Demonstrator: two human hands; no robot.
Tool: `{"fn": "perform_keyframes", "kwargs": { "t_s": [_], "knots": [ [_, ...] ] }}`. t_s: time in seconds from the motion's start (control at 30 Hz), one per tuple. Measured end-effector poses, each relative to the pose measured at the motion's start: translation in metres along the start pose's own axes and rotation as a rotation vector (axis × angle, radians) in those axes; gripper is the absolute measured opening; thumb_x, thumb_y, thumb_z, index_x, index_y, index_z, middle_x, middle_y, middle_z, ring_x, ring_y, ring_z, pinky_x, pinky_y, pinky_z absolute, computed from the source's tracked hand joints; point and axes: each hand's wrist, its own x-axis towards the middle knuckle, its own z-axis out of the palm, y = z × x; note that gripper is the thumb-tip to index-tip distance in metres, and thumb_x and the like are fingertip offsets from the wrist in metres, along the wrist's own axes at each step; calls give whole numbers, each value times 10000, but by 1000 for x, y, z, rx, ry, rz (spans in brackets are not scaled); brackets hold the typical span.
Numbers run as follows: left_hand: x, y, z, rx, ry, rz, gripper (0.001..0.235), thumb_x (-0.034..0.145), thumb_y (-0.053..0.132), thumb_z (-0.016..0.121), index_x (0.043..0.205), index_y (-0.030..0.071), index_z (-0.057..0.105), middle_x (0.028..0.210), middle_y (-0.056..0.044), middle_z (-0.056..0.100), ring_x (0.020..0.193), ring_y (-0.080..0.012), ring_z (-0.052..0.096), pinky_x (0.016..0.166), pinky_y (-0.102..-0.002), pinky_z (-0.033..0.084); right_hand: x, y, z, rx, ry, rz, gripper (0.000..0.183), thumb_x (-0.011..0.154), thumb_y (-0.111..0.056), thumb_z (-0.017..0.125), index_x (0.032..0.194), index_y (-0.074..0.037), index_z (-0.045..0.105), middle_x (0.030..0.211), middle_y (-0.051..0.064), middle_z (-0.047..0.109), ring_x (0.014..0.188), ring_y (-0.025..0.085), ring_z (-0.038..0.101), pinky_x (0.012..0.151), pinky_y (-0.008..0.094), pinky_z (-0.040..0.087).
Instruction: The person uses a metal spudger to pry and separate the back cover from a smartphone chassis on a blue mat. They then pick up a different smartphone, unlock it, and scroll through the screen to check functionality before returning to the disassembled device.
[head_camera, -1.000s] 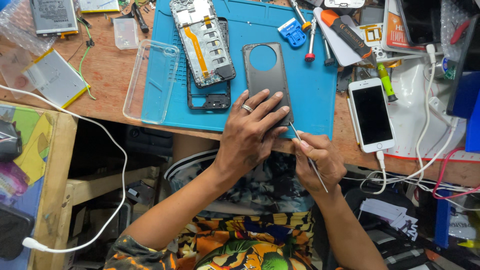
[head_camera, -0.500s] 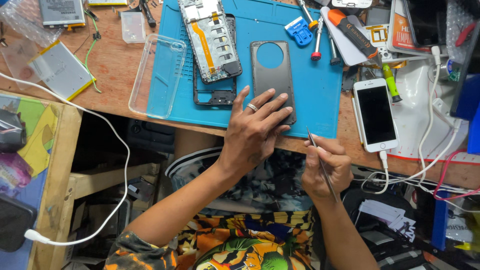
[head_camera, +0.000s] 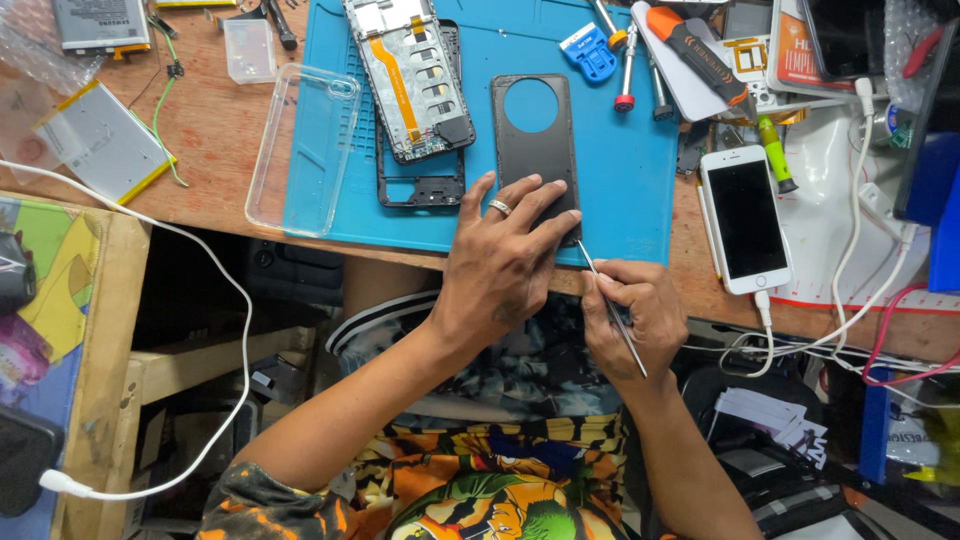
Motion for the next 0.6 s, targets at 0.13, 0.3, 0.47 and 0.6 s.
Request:
{"fn": "perform_keyframes", "kwargs": {
  "t_s": [0.13,0.3,0.47,0.6],
  "knots": [
    [1,-2,0,21,-25,15,340,888,130,701,1226,113,724,1380,-117,635,1341,-305,554,1205,-539,270,-1,1,5,-27,32,-35,240,906,4,835,903,-48,600,1023,106,727,893,213,705,756,313,559],
    [1,-4,1,13,-42,35,353,885,134,700,1236,103,719,1391,-131,628,1339,-311,549,1212,-536,264,2,-2,7,-97,62,-104,252,891,35,848,918,-62,617,1020,66,756,885,171,714,804,322,453],
    [2,-3,-1,-13,-39,21,359,865,116,690,1223,103,716,1381,-126,634,1332,-316,555,1207,-538,266,3,0,8,-76,45,-122,237,869,34,847,945,-53,639,994,74,758,866,172,710,800,331,443],
    [2,-2,-2,-106,32,-28,362,936,95,665,1295,55,684,1386,-100,648,1348,-291,563,1235,-523,293,-1,2,4,145,106,54,221,968,17,798,1007,-31,586,1086,130,719,957,183,721,802,279,574]
  ]
}}
